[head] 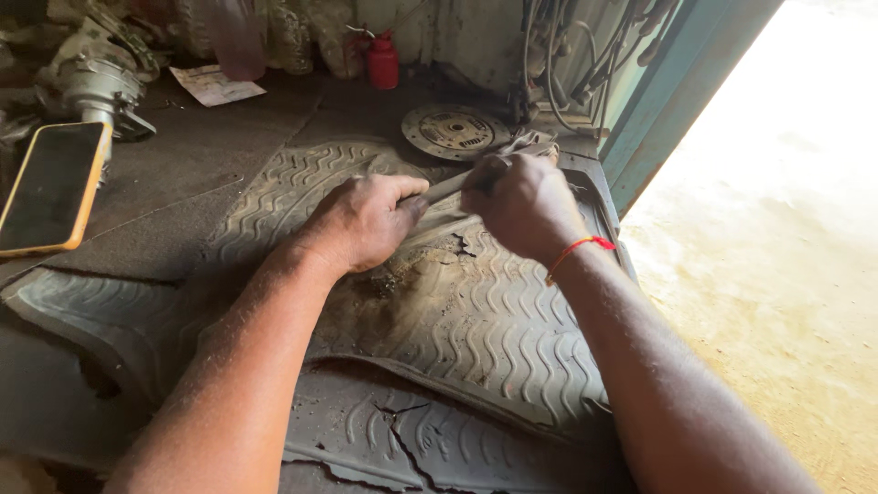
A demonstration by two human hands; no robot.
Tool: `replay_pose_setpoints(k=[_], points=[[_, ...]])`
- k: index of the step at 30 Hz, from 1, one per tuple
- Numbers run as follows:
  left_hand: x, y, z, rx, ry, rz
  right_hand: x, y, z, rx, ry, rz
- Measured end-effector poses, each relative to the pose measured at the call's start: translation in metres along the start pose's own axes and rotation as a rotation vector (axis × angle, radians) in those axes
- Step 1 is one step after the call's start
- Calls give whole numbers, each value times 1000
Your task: The person holds a metal bracket on a workbench and uses a metal file to smooth its surface. They repeatedly file the edges and flat areas of the bracket, adjusting their grip and the angle of the file throughout the process.
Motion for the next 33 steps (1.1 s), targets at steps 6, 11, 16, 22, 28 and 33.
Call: replay_pose_setpoints(k=[6, 11, 16, 22, 28, 33], points=[[0, -4, -2, -50, 75, -64, -27, -2, 14, -31, -89, -136], [0, -7, -5, 26, -21, -71, 2, 5, -2, -11, -224, -8], [8, 4, 35, -279, -215, -40, -11, 1, 32, -322, -354, 195], [11, 5, 39, -328, -248, -37, -71, 10, 8, -341, -976, -399], [13, 5, 39, -333, -257, -52, -68, 12, 39, -427, -571, -340], [10, 7, 40, -320, -228, -47, -54, 6, 34, -302, -433, -269]])
Point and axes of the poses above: each hand's wrist, its own y-axis away from the middle knuckle, its own z-axis out of the back of the hand, x = y × z, the point moved 10 cm from there along -y, towards the middle knuckle, and after that the axes turned 3 degrees about -x, right-handed, at the moved point
